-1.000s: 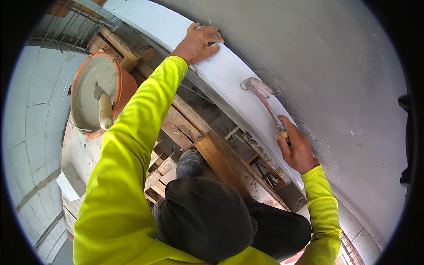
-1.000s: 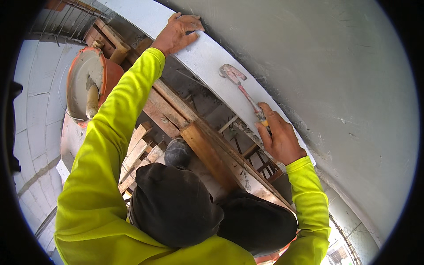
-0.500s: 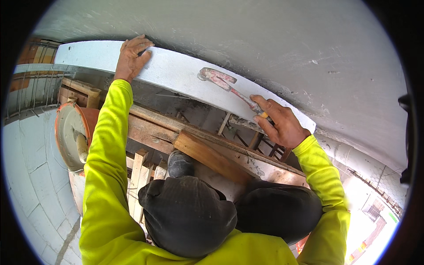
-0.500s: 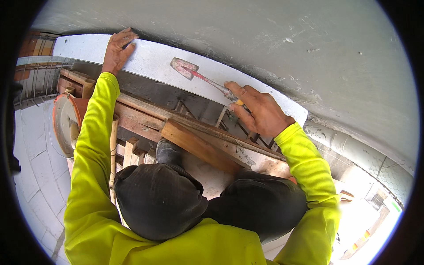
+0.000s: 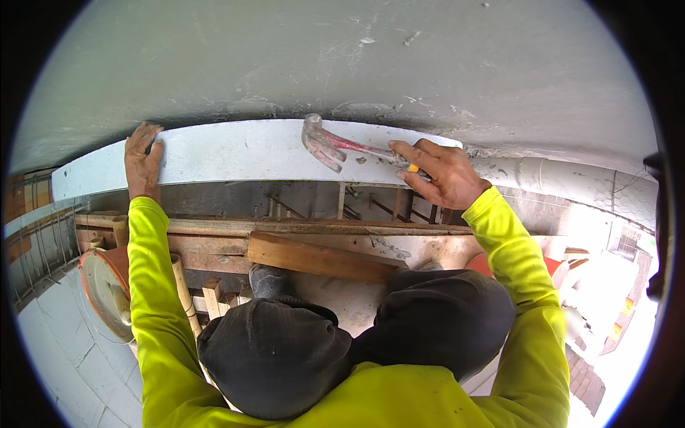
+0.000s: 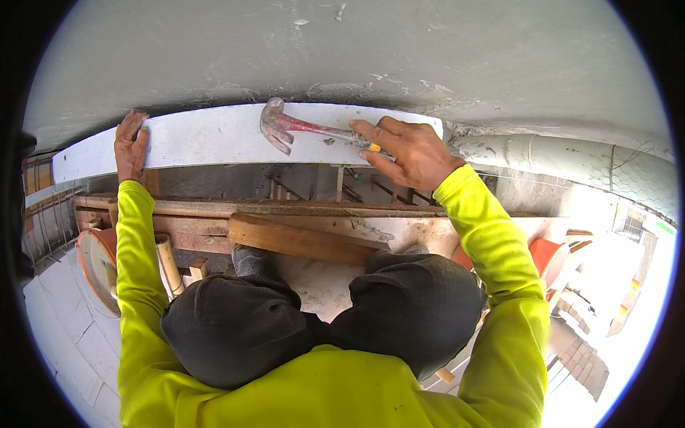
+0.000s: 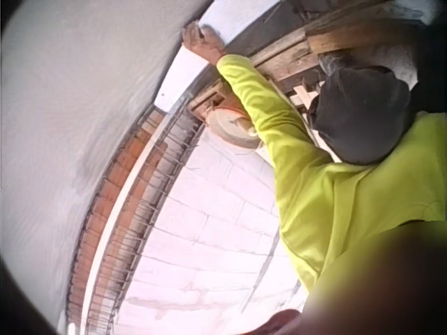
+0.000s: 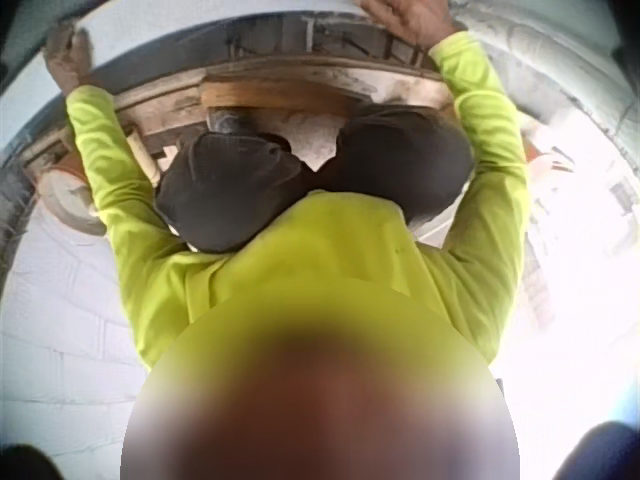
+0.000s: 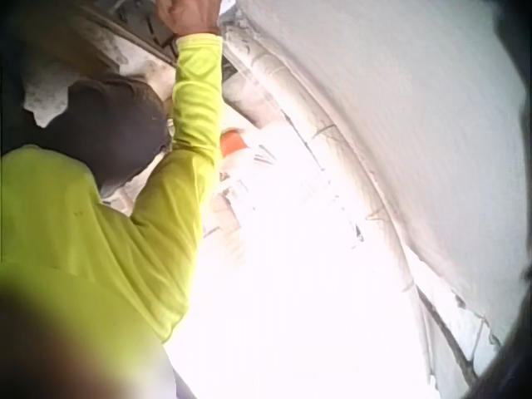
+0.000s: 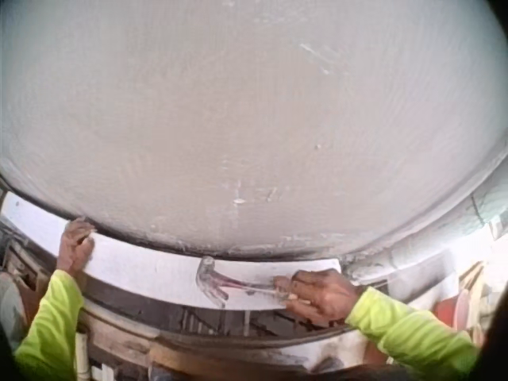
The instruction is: The person installs white soffit panels along a wall using a hammer and nails. They repeatedly position panels, tap them into place, apply mortar with a trowel, and adjust alignment with a wooden block.
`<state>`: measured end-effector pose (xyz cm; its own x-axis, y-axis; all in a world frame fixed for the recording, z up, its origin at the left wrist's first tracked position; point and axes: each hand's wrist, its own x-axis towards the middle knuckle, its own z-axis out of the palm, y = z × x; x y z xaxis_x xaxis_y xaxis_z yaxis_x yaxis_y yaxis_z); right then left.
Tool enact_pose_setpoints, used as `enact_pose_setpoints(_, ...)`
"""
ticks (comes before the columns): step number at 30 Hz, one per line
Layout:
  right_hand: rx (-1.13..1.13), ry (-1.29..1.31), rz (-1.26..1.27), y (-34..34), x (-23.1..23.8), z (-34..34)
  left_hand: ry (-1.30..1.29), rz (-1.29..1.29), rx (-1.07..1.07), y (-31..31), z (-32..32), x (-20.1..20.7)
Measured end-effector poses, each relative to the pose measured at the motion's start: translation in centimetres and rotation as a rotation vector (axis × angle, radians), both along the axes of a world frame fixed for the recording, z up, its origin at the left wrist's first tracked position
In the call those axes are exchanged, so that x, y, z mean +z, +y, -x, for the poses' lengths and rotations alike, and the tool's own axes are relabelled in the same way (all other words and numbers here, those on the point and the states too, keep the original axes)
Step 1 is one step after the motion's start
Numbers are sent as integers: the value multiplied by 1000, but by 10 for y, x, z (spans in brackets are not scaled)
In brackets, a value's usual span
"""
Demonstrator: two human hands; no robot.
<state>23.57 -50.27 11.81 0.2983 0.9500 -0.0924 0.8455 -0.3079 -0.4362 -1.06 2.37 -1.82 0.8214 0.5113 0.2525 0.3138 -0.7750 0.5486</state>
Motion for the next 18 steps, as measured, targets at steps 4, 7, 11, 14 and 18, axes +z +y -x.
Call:
enact_pose_setpoints(4, 109, -245, -95, -1, -34, -8, 36, -131, -110, 33, 8, -21)
enact_pose_setpoints(7, 46, -259, -24, 2, -56, -4, 172, -80, -49, 63, 5, -43)
enact_pose_setpoints(11, -131, -225, -211, -21, -39, 14, 173, -14, -118, 95, 8, -54)
enact_pose_setpoints(14, -338, -23, -368, -80, -3, 29, 260, -278, -149, 107, 4, -50)
enact_pose_setpoints(18, -737, -48, -598, -215, 34, 58, 419, -290, -169, 110, -10, -39)
